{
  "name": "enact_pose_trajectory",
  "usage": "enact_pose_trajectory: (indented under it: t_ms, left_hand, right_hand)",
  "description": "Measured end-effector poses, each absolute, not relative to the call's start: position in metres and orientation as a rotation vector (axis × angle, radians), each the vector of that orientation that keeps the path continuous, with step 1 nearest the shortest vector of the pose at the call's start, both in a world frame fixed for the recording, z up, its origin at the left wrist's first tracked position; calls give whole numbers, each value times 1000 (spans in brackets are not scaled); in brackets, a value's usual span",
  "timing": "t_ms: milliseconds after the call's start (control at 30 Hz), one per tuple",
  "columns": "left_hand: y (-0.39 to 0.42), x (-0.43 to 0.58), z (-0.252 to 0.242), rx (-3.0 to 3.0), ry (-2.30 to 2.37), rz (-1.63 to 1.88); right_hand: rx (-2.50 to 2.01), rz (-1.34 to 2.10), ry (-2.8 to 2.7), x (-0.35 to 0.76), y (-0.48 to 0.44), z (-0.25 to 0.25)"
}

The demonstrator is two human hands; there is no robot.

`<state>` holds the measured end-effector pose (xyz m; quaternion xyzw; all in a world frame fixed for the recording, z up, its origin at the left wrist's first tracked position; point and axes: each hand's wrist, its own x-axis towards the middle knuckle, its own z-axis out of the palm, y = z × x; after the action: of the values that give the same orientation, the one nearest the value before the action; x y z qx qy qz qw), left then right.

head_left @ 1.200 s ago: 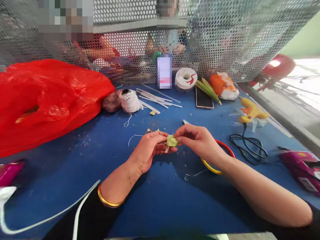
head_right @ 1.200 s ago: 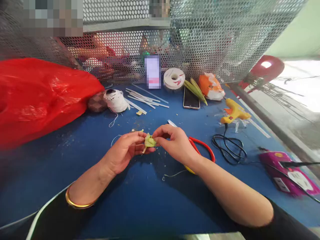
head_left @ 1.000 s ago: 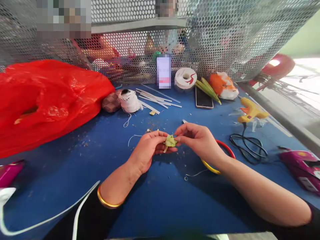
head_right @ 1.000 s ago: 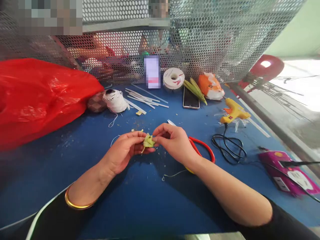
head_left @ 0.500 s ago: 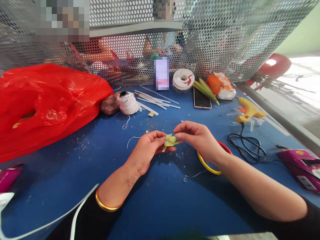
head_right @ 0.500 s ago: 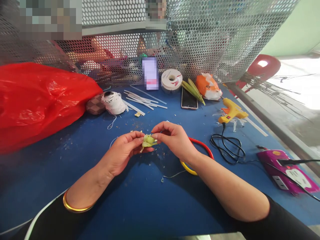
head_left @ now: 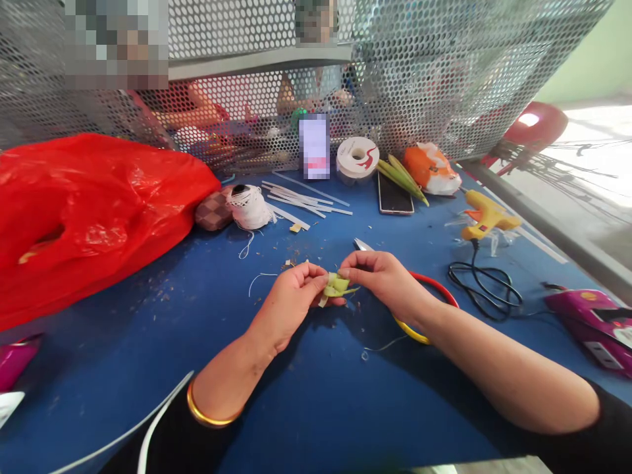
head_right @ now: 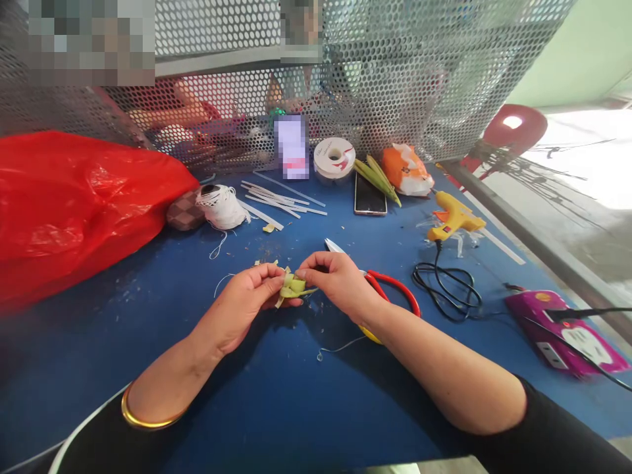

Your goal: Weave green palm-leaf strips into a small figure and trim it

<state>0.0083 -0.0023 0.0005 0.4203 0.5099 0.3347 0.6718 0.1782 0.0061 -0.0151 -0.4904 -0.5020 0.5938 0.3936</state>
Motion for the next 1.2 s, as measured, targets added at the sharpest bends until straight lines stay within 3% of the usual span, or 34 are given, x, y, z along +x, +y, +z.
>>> enact_pose_trajectory:
  t_ms: [433, 1200]
  left_hand:
    - [-1, 12, -1, 934, 1292, 877]
    - [-6, 16, -7, 894, 1355, 1014]
  right_hand:
    - [-1240, 1309, -1251, 167, 1, -29]
    - [-1106, 1458, -920, 156, -7, -22]
